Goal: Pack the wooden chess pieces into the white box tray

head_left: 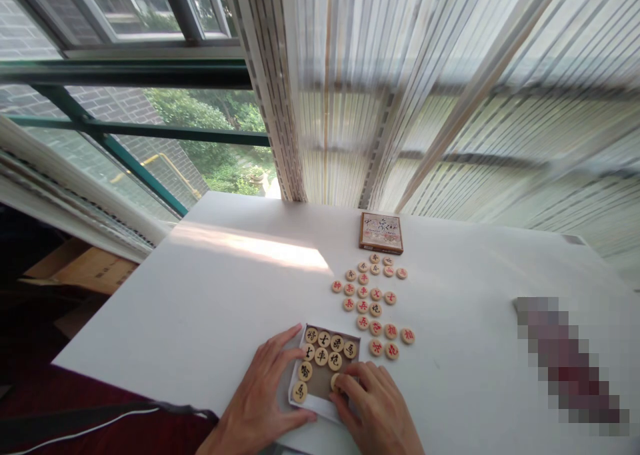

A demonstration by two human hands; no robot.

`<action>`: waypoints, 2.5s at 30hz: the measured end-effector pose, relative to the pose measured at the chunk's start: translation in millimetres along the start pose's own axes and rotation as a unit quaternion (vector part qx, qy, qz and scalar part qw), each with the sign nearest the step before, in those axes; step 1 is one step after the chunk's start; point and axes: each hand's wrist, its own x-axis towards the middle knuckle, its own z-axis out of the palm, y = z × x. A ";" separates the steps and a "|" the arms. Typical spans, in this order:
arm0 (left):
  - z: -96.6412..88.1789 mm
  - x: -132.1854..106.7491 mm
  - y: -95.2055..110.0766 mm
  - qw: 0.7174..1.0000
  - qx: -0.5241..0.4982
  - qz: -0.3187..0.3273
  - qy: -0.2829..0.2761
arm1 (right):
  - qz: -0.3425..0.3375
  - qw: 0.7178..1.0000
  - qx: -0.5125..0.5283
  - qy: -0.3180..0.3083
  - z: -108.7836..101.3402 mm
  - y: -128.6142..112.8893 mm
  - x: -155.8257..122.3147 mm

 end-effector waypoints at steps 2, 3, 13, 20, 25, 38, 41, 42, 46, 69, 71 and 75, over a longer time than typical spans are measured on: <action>-0.6 0.1 0.6 1.000 -0.006 0.001 0.000 | -0.021 1.000 0.000 -0.001 1.5 -0.8 1.3; -1.0 0.0 0.8 1.000 -0.009 0.001 -0.001 | -0.031 1.000 0.002 0.005 2.0 -0.9 1.3; 3.3 2.3 6.2 1.000 -0.015 -0.024 0.000 | -0.088 0.996 0.014 -0.033 -11.9 -3.4 10.3; 10.5 1.3 6.1 0.999 -0.023 -0.042 0.005 | -0.073 0.997 0.012 -0.024 -14.8 -3.3 10.8; 9.9 1.3 6.4 0.999 -0.022 -0.044 0.001 | -0.045 0.999 0.012 -0.024 -11.2 -6.7 14.0; 8.9 -1.3 -1.2 0.996 -0.083 -0.032 0.028 | -0.024 0.999 0.035 0.024 -25.0 -2.6 10.7; 14.5 10.9 -3.9 0.991 -0.110 -0.036 0.071 | 0.005 0.999 0.029 0.043 -39.8 13.1 10.0; 16.2 16.7 -4.2 0.989 -0.116 -0.040 0.081 | 0.018 0.998 0.026 0.058 -45.4 20.7 10.3; 17.7 43.2 -3.8 0.986 -0.132 -0.034 0.098 | 0.066 0.993 0.008 0.097 -70.2 56.2 17.3; 20.2 69.1 -15.3 0.986 -0.135 -0.010 0.100 | -0.008 0.988 -0.110 -0.112 -90.7 112.6 45.6; 20.6 68.7 -15.4 0.986 -0.138 -0.013 0.095 | -0.002 0.987 -0.113 -0.110 -96.7 117.8 40.6; 21.0 68.4 -14.3 0.985 -0.139 -0.019 0.097 | 0.030 0.988 -0.126 -0.079 -109.8 135.4 24.4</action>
